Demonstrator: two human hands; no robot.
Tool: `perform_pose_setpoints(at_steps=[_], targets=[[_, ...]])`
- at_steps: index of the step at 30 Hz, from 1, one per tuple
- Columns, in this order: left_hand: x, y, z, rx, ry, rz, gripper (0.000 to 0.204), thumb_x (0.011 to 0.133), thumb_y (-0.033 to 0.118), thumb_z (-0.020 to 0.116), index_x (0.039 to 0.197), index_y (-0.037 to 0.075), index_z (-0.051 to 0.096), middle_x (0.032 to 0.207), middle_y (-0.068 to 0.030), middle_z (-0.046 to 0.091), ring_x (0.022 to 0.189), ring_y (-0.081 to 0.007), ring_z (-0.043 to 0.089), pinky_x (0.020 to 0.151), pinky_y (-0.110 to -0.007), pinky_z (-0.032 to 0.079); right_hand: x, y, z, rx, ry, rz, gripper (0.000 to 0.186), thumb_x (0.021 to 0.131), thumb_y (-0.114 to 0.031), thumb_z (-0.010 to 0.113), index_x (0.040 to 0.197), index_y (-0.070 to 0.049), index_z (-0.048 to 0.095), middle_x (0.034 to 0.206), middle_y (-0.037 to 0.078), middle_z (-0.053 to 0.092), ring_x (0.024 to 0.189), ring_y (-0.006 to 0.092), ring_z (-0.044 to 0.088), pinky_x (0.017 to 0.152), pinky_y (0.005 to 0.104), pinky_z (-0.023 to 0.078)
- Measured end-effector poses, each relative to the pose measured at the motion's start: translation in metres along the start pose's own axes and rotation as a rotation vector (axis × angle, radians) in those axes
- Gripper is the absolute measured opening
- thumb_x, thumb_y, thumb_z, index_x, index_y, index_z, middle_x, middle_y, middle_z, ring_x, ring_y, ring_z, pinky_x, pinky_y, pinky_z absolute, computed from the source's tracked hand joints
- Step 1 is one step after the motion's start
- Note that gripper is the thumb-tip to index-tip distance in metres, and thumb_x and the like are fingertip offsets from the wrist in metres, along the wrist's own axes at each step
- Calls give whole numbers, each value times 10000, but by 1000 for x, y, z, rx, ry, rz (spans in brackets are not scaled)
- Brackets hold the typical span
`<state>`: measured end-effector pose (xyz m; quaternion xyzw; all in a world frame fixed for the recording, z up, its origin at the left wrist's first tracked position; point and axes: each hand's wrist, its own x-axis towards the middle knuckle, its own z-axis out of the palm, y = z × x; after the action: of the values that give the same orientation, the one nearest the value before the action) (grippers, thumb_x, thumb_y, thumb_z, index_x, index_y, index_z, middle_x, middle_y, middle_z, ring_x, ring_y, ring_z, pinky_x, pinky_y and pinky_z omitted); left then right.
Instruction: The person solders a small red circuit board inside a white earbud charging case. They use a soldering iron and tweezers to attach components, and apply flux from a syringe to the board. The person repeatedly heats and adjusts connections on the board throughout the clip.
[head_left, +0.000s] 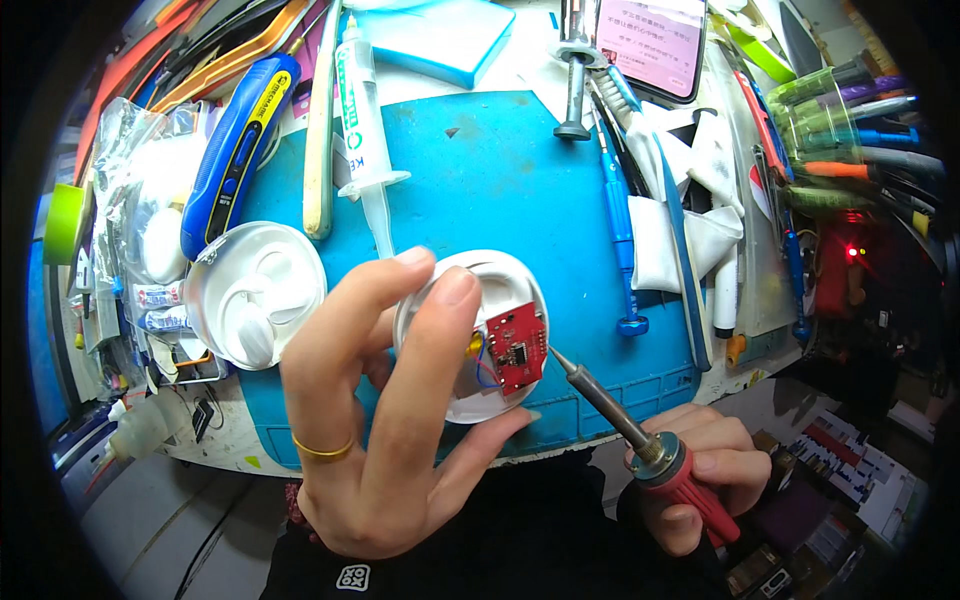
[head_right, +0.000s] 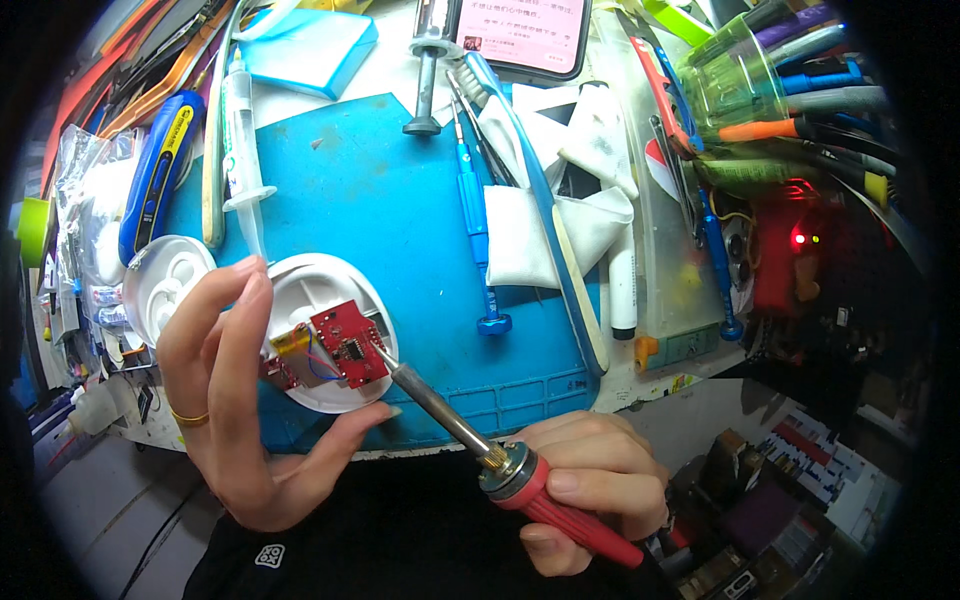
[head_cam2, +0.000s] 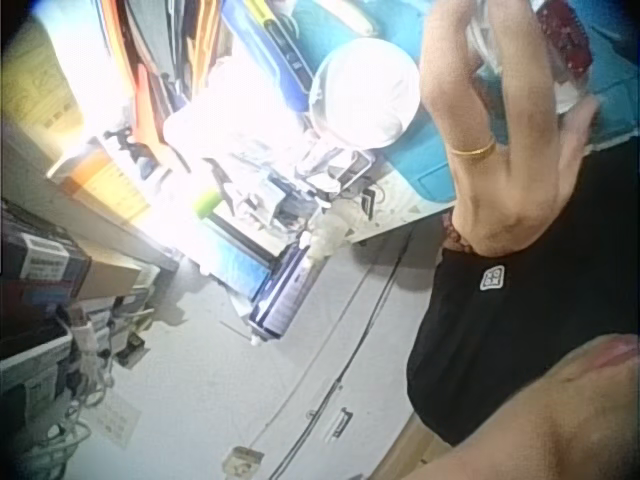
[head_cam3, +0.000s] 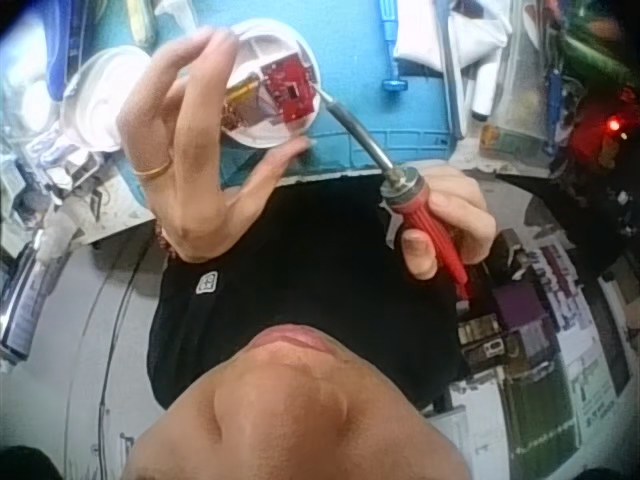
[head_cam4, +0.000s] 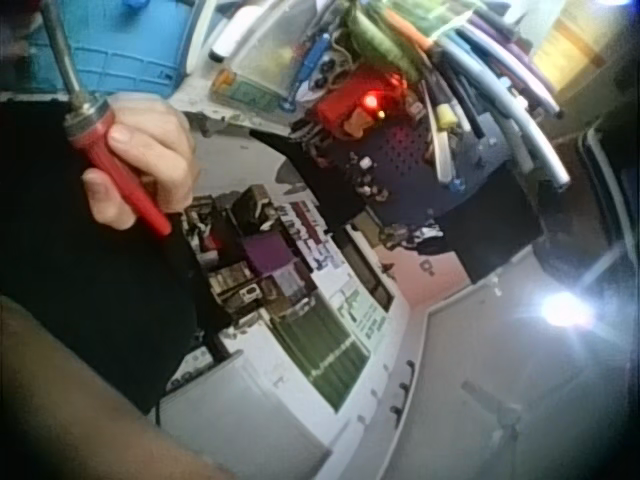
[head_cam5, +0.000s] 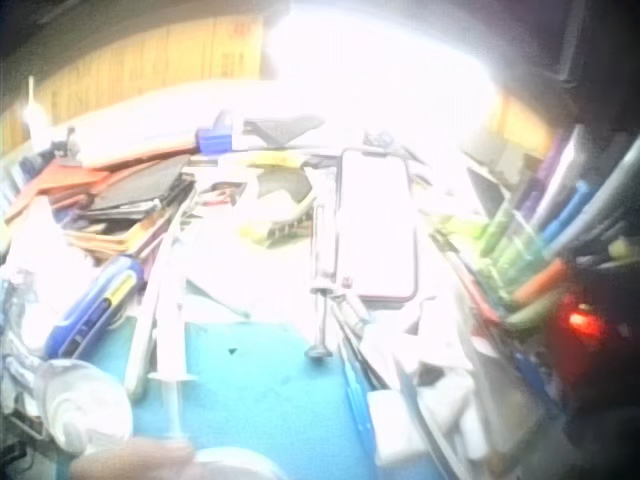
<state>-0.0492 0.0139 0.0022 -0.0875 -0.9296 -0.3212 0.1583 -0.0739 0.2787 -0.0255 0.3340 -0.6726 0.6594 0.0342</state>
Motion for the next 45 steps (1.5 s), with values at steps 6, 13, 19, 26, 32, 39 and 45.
perform_pose_setpoints(at_steps=[6, 13, 19, 26, 32, 39, 45], targets=[[0, 0, 3, -168, -8, -84, 977, 674, 229, 978, 1499, -3, 510, 1521, -282, 479, 1305, -380, 592, 981, -439, 587, -2, 2, 1, 35, 28, -10, 391, 997, -241, 688, 1212, 19, 491, 978, 184, 630, 775, 247, 678, 659, 356, 596], [3, 2, -6, -183, -24, -85, 1012, 651, 280, 988, 1500, -7, 519, 1511, -270, 533, 1386, -417, 546, 1113, -506, 492, -7, 5, -3, 38, 30, -39, 402, 915, -103, 725, 1230, 38, 519, 1050, 209, 649, 826, 283, 725, 716, 373, 621], [0, 8, -19, -292, -34, -108, 791, 740, 73, 906, 1443, -46, 564, 1422, -264, 582, 1267, -383, 628, 981, -413, 572, -8, 0, -7, 28, -2, 1, 398, 931, -103, 715, 1243, 35, 512, 1076, 216, 643, 845, 265, 715, 738, 364, 595], [-5, 4, -34, -524, -151, -243, 771, 739, -58, 848, 1457, -1, 572, 1527, -218, 540, 1332, -339, 606, 934, -371, 588, -10, -1, 11, -18, 218, 31, 394, 991, -314, 659, 1143, 25, 526, 921, 181, 634, 714, 214, 677, 615, 292, 539], [-3, -4, -42, -570, -359, -188, 881, 735, -167, 794, 1537, -47, 449, 1597, -290, 408, 1456, -371, 473, 1074, -408, 573, -9, -1, 12, -32, 226, 33, 407, 979, -323, 667, 1150, 20, 531, 917, 178, 636, 714, 212, 679, 625, 288, 544], [-8, -6, -38, -576, -326, -174, 858, 711, -139, 836, 1496, -54, 500, 1512, -274, 502, 1415, -380, 516, 1105, -430, 560, -11, 1, 14, -14, 258, 42, 406, 979, -327, 667, 1149, 16, 530, 938, 178, 636, 723, 221, 682, 639, 295, 555], [-15, 6, -10, -133, 159, -73, 889, 654, 102, 978, 1426, -44, 563, 1410, -242, 579, 1304, -337, 597, 1054, -451, 562, -10, 5, 14, -14, 211, -27, 392, 975, -279, 688, 1157, 22, 516, 960, 175, 622, 727, 221, 678, 636, 303, 556]])
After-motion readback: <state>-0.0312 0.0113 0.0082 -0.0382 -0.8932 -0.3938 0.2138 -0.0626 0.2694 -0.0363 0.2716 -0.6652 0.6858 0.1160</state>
